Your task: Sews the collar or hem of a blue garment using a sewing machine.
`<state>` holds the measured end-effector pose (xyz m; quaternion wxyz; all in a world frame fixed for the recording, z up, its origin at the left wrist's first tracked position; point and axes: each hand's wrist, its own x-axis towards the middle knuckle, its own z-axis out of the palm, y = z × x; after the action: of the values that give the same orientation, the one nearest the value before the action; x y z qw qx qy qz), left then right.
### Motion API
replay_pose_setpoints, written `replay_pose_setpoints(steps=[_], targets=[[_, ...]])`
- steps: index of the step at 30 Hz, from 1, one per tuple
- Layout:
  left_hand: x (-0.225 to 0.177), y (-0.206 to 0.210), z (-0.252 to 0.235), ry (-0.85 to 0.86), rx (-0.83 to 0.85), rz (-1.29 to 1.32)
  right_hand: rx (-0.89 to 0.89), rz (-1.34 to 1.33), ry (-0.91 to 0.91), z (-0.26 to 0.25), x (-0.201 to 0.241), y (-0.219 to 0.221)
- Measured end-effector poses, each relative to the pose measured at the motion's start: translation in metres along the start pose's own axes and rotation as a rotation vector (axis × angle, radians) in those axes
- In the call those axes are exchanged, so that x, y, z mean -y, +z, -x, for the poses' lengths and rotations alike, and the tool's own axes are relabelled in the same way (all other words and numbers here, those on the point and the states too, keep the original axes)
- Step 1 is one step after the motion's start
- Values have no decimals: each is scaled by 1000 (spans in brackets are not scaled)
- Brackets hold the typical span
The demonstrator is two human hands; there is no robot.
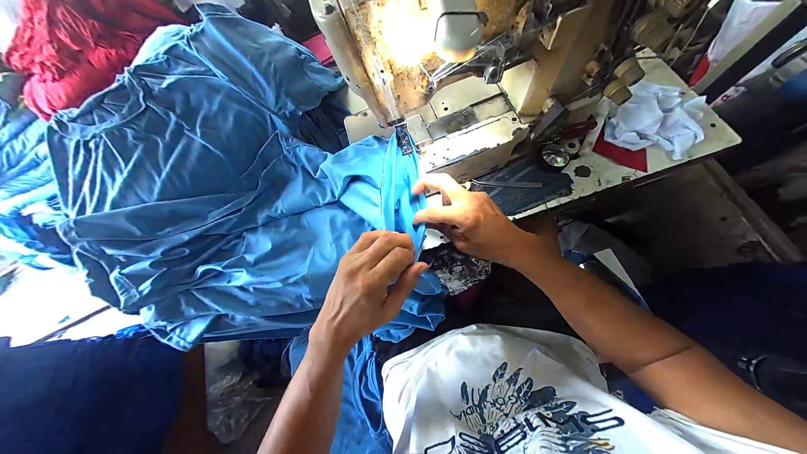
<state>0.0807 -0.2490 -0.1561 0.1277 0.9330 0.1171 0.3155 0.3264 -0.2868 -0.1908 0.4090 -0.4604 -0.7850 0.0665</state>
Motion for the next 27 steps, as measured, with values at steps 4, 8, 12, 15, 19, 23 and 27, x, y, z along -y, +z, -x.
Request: replay_pose_setpoints(steps=[4, 8, 12, 15, 19, 23, 27], targets=[[29, 45, -9, -11, -179, -208, -31, -241, 5, 21, 1, 2], [64, 65, -14, -30, -114, -368, -205, -381, 145, 34, 3, 17], [61, 44, -27, -60, -47, -421, -259, -462, 303, 30, 5, 23], [60, 28, -41, -62, 3, -443, -281, -450, 344, 17, 1, 24], [71, 14, -58, -46, 74, -456, -312, -466, 384, -2, -6, 23], [88, 6, -73, -17, 72, -397, -369, -519, 374, -21, -20, 27], [73, -5, -72, 23, 200, -241, -388, -511, 357, -28, -17, 27]])
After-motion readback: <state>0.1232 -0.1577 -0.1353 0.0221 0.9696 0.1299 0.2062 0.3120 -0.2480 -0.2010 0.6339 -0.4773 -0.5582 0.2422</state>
